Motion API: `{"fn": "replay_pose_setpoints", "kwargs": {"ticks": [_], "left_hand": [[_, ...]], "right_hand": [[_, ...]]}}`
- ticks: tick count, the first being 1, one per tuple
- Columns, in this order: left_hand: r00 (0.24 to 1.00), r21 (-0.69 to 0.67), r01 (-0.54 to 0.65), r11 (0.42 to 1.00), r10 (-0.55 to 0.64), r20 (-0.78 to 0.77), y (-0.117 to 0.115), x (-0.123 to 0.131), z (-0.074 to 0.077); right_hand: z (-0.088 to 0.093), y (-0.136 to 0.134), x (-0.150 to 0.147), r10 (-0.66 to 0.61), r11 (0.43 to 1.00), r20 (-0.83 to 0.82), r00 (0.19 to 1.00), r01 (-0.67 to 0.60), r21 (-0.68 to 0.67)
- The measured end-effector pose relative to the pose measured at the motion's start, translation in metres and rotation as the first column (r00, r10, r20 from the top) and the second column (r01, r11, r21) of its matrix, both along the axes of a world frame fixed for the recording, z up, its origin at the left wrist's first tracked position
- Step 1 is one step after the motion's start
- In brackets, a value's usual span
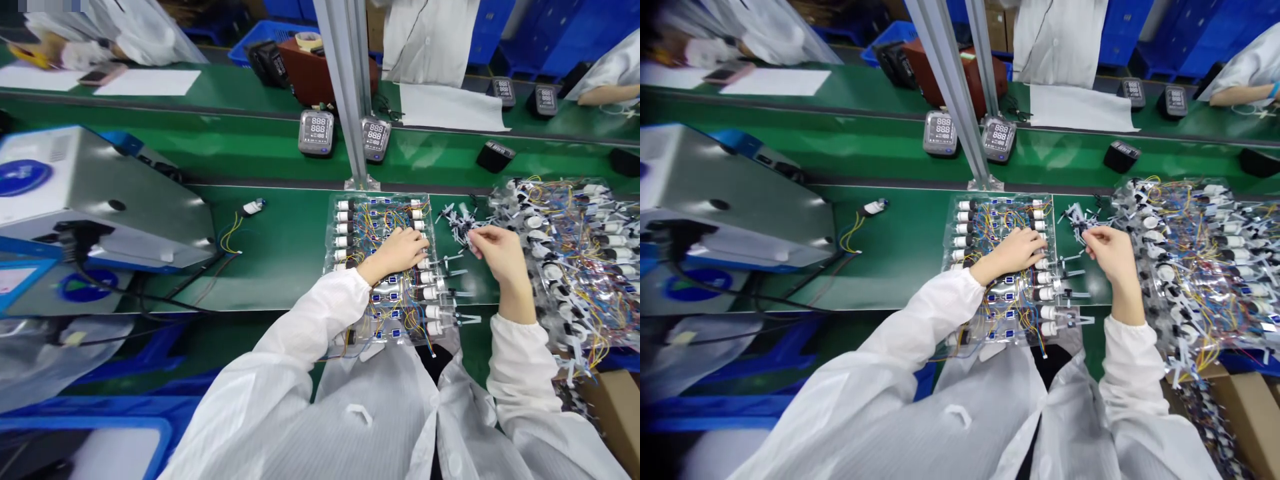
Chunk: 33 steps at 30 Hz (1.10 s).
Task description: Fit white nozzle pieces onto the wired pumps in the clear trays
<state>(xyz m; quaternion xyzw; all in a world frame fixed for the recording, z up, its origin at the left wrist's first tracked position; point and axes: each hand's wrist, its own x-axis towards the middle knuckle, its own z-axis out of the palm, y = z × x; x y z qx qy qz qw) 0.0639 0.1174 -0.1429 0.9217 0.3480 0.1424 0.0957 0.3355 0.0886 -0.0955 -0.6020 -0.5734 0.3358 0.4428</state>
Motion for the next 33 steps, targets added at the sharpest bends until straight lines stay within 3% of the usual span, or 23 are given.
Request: {"fn": "replay_pose_setpoints", "kwargs": {"ticks": [2,5,9,13,16,25,33], "left_hand": [[1.000,-0.035,0.010,0.999,-0.009,0.028,0.001,-0.002,0.002],[0.997,-0.099,0.020,0.995,-0.013,0.070,0.004,-0.005,0.002],[0.993,-0.146,-0.009,0.989,0.026,0.112,0.005,-0.004,-0.005],[0.971,-0.182,-0.043,0.982,0.083,0.222,0.002,0.000,-0.012],[0.947,-0.222,-0.079,0.972,0.143,0.289,0.002,0.001,-0.014],[0.918,-0.271,-0.089,0.958,0.185,0.352,0.004,0.002,-0.017],[0.904,-0.316,-0.094,0.944,0.214,0.370,0.004,0.002,-0.016]], "right_hand": [[0.017,-0.011,-0.012,0.016,1.000,-0.225,0.974,-0.011,0.025],[0.024,-0.014,-0.040,0.068,0.998,-0.340,0.938,-0.061,0.032],[-0.007,-0.001,-0.064,0.145,0.986,-0.319,0.937,-0.165,-0.035],[-0.050,0.009,-0.066,0.104,0.993,-0.179,0.978,-0.111,-0.028],[-0.069,0.009,-0.066,0.095,0.995,-0.145,0.985,-0.090,0.043],[-0.083,0.004,-0.074,-0.001,1.000,-0.352,0.936,0.008,0.020],[-0.085,0.004,-0.072,0.076,0.997,-0.364,0.928,-0.068,0.034]]}}
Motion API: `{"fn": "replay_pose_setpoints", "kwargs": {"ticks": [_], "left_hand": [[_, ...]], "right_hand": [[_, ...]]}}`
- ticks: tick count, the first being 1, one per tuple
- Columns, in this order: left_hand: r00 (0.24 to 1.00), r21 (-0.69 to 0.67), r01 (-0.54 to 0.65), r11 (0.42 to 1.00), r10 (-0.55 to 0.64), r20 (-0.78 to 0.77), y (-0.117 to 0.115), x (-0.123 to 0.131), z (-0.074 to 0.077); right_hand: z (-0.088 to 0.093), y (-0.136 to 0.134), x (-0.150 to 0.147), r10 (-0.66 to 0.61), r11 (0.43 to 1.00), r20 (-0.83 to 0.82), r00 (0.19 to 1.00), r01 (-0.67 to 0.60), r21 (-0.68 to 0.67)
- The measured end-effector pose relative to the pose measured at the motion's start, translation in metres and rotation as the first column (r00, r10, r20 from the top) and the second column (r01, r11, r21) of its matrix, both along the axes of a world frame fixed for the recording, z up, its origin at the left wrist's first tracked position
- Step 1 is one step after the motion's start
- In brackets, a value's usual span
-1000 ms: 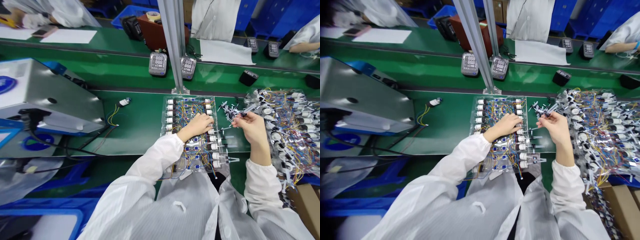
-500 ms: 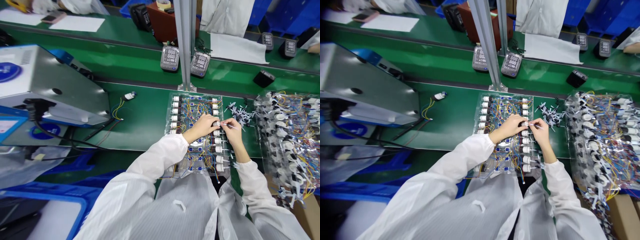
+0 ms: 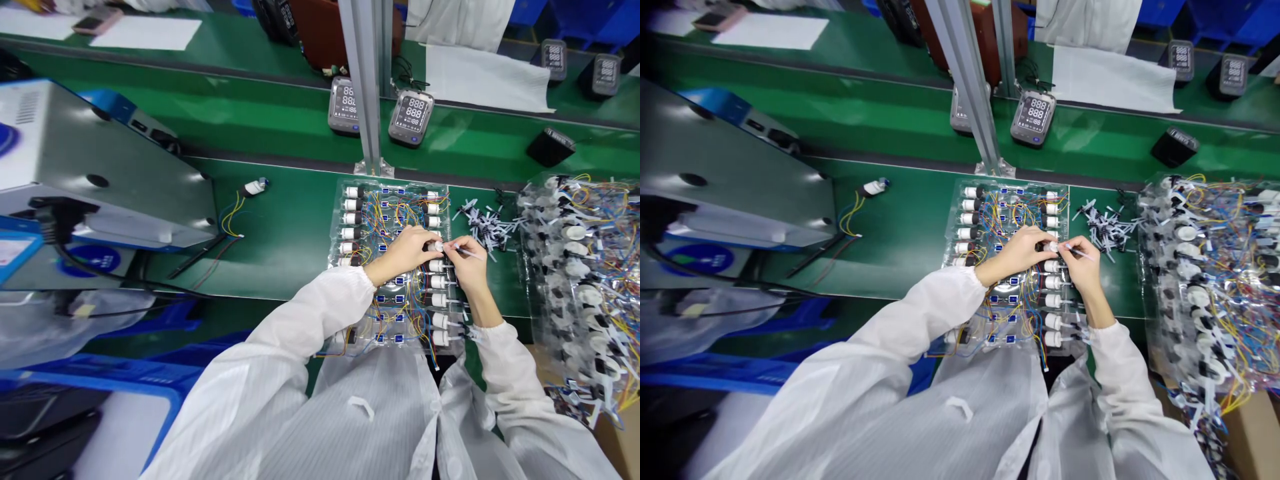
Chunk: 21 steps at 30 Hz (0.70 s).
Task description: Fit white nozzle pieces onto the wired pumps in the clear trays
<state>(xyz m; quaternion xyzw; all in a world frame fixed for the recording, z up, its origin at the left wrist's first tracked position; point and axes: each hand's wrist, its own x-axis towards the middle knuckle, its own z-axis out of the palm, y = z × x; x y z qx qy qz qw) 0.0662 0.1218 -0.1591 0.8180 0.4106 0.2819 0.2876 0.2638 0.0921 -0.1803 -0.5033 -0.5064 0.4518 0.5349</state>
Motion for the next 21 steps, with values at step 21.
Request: {"fn": "replay_pose_setpoints", "kwargs": {"ticks": [21], "left_hand": [[0.999,-0.008,-0.032,0.999,0.032,0.042,0.001,0.005,-0.004]], "right_hand": [[0.025,0.007,0.010,0.144,0.986,0.392,0.908,-0.166,0.022]]}}
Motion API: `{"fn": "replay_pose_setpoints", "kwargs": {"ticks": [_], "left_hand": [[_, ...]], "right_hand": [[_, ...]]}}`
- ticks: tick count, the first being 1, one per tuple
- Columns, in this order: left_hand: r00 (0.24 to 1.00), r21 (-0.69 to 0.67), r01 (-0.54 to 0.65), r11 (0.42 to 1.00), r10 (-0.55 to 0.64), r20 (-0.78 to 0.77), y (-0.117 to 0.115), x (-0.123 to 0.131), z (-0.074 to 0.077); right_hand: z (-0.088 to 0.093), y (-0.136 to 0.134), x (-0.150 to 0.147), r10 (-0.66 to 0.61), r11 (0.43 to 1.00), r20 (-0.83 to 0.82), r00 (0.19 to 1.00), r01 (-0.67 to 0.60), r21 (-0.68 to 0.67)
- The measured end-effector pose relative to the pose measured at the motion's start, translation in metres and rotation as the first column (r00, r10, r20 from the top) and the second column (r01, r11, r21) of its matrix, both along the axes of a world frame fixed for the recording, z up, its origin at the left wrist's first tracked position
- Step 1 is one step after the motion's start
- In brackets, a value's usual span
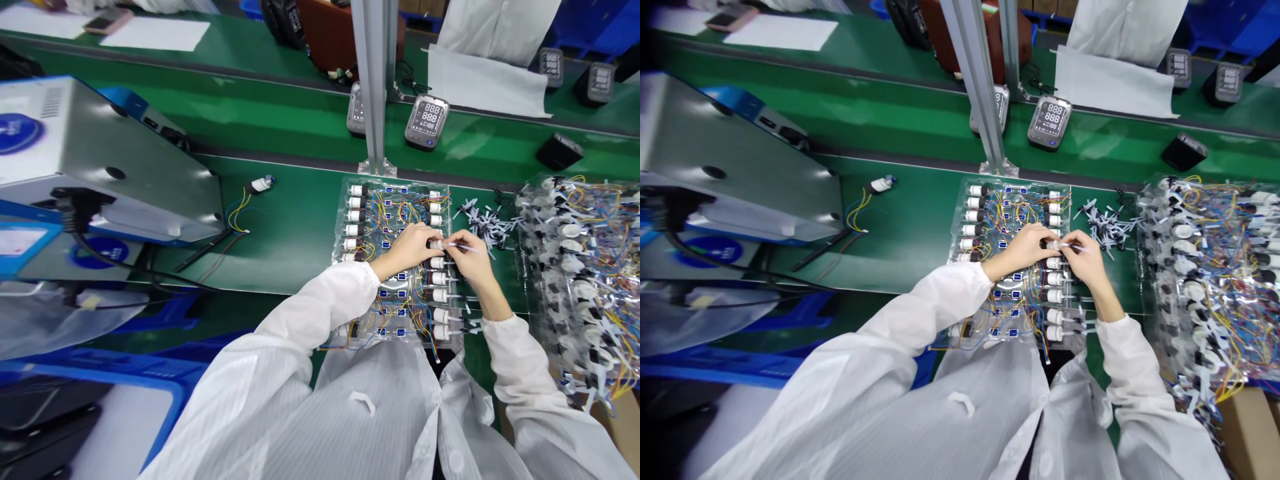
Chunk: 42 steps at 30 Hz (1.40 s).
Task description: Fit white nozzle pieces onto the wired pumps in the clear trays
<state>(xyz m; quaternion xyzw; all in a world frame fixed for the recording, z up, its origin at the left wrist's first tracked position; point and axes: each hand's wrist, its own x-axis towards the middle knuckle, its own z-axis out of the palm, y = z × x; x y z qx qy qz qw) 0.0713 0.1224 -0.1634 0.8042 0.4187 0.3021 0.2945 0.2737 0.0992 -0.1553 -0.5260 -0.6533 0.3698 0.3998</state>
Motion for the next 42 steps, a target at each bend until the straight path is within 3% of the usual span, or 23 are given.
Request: {"fn": "replay_pose_setpoints", "kwargs": {"ticks": [3,12,18,23,25,28,29,31,32,35,38,42], "left_hand": [[1.000,0.006,0.006,1.000,-0.006,-0.016,-0.001,0.001,0.001],[1.000,-0.014,-0.006,1.000,0.006,0.007,0.001,0.001,-0.003],[0.999,-0.010,0.021,1.000,-0.021,0.025,0.004,0.000,-0.009],[0.997,0.048,0.057,0.997,-0.054,-0.059,-0.003,-0.001,0.006],[0.995,0.063,0.027,0.998,-0.021,-0.093,-0.004,-0.001,0.016],[0.971,0.089,0.035,0.995,-0.013,-0.240,0.000,-0.001,0.026],[0.952,0.108,0.057,0.993,-0.022,-0.304,0.003,-0.001,0.027],[0.917,0.159,0.096,0.983,-0.025,-0.399,0.007,0.000,0.026],[0.906,0.183,0.104,0.978,-0.018,-0.423,0.008,0.000,0.025],[0.898,0.233,0.111,0.966,0.003,-0.439,0.006,0.000,0.021],[0.899,0.283,0.081,0.956,0.052,-0.434,0.000,-0.002,0.020],[0.903,0.331,0.066,0.941,0.085,-0.421,-0.001,-0.005,0.022]], "right_hand": [[0.000,0.000,0.005,-0.036,0.994,-0.101,0.994,0.025,-0.102],[-0.007,0.001,0.005,-0.044,0.999,0.048,0.998,0.045,-0.014],[-0.007,0.009,0.007,0.038,0.998,0.048,0.998,-0.035,-0.061],[0.004,0.007,0.019,0.134,0.970,-0.129,0.982,-0.157,-0.186],[0.010,0.007,0.029,0.066,0.975,-0.252,0.966,-0.116,-0.190],[0.019,0.017,0.040,-0.131,0.980,-0.330,0.935,0.072,-0.186],[0.022,0.023,0.041,-0.162,0.976,-0.252,0.954,0.117,-0.185],[0.028,0.039,0.037,-0.149,0.979,0.090,0.985,0.159,-0.124],[0.031,0.048,0.032,-0.121,0.985,0.300,0.946,0.151,-0.078],[0.036,0.071,0.011,-0.021,0.989,0.744,0.668,0.123,-0.082],[0.036,0.085,-0.011,0.016,0.968,0.885,0.466,0.215,-0.130],[0.036,0.090,-0.021,-0.010,0.954,0.933,0.361,0.284,-0.099]]}}
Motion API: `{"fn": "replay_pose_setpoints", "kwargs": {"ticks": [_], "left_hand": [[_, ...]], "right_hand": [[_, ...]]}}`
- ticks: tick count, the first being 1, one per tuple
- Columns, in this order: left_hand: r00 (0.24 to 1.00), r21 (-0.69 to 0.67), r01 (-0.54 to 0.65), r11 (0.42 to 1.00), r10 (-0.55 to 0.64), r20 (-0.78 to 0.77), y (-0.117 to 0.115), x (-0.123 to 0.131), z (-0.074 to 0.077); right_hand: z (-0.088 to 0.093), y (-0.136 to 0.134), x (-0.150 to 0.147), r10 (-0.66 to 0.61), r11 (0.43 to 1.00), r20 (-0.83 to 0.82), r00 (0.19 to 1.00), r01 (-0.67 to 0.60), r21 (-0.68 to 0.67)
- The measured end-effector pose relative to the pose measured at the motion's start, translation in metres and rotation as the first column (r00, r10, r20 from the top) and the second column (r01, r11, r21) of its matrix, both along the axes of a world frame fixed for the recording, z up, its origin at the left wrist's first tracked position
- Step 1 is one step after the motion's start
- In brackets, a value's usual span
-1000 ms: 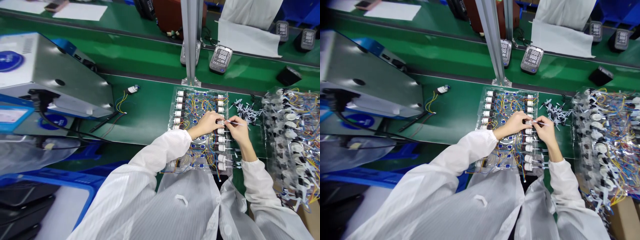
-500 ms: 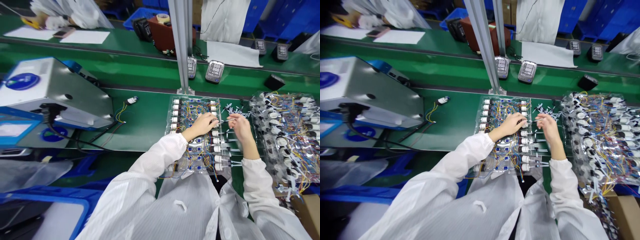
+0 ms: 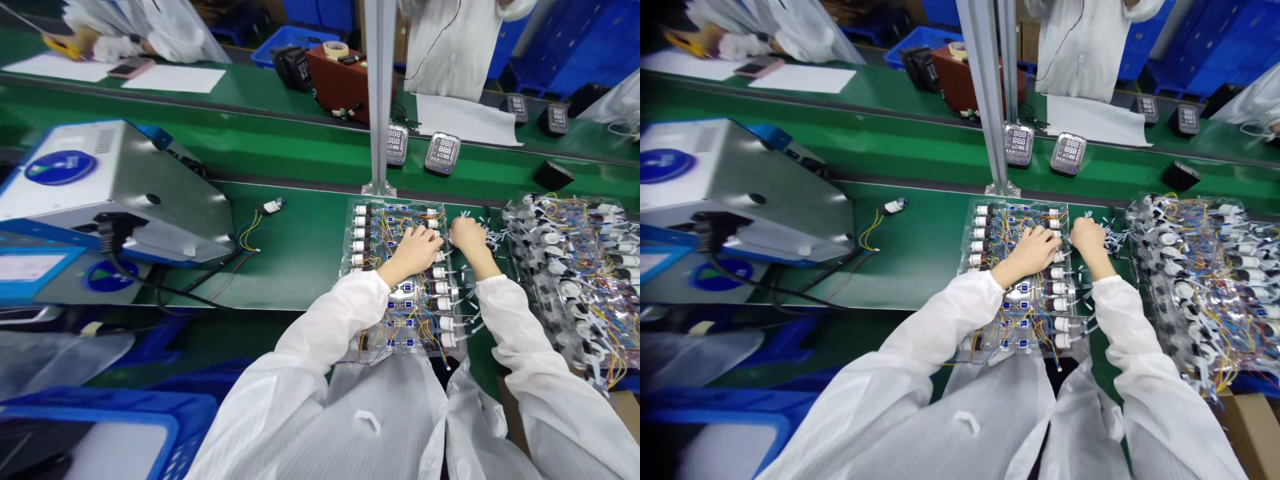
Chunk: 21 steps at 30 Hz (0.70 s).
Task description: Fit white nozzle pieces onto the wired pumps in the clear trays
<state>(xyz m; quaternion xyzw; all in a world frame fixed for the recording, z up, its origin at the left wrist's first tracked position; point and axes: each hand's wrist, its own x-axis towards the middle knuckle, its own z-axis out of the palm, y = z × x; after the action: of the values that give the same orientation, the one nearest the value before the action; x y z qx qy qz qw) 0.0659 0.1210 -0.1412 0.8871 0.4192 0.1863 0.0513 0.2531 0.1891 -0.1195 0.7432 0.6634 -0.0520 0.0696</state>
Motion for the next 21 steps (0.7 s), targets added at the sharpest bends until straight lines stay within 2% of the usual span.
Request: {"fn": "replay_pose_setpoints", "kwargs": {"ticks": [5,11,13,15,17,19,20,21], "left_hand": [[0.999,-0.040,0.040,0.998,-0.038,0.034,0.005,-0.002,-0.003],[0.998,-0.056,0.033,0.998,-0.029,0.061,0.005,-0.004,-0.004],[0.997,-0.058,0.039,0.998,-0.035,0.071,0.006,-0.004,-0.004],[0.996,-0.063,0.043,0.997,-0.038,0.080,0.008,-0.005,-0.005],[0.995,-0.072,0.045,0.996,-0.039,0.087,0.011,-0.004,-0.008],[0.995,-0.081,0.047,0.996,-0.040,0.090,0.012,-0.004,-0.011],[0.995,-0.084,0.046,0.995,-0.039,0.088,0.013,-0.004,-0.012],[0.996,-0.087,0.043,0.995,-0.035,0.083,0.013,-0.003,-0.013]], "right_hand": [[-0.001,0.001,0.005,-0.012,1.000,-0.007,1.000,0.012,0.022],[-0.007,0.000,0.005,-0.023,0.995,0.040,0.999,0.018,0.103],[-0.001,-0.003,0.012,-0.044,0.992,0.040,0.998,0.039,0.124],[0.014,-0.008,0.022,-0.077,0.977,0.010,0.997,0.074,0.200],[0.034,-0.012,0.031,-0.067,0.934,-0.079,0.995,0.091,0.347],[0.053,-0.016,0.033,0.033,0.868,-0.258,0.965,0.100,0.486],[0.058,-0.016,0.031,0.105,0.843,-0.387,0.916,0.125,0.524],[0.060,-0.016,0.026,0.176,0.834,-0.532,0.828,0.162,0.528]]}}
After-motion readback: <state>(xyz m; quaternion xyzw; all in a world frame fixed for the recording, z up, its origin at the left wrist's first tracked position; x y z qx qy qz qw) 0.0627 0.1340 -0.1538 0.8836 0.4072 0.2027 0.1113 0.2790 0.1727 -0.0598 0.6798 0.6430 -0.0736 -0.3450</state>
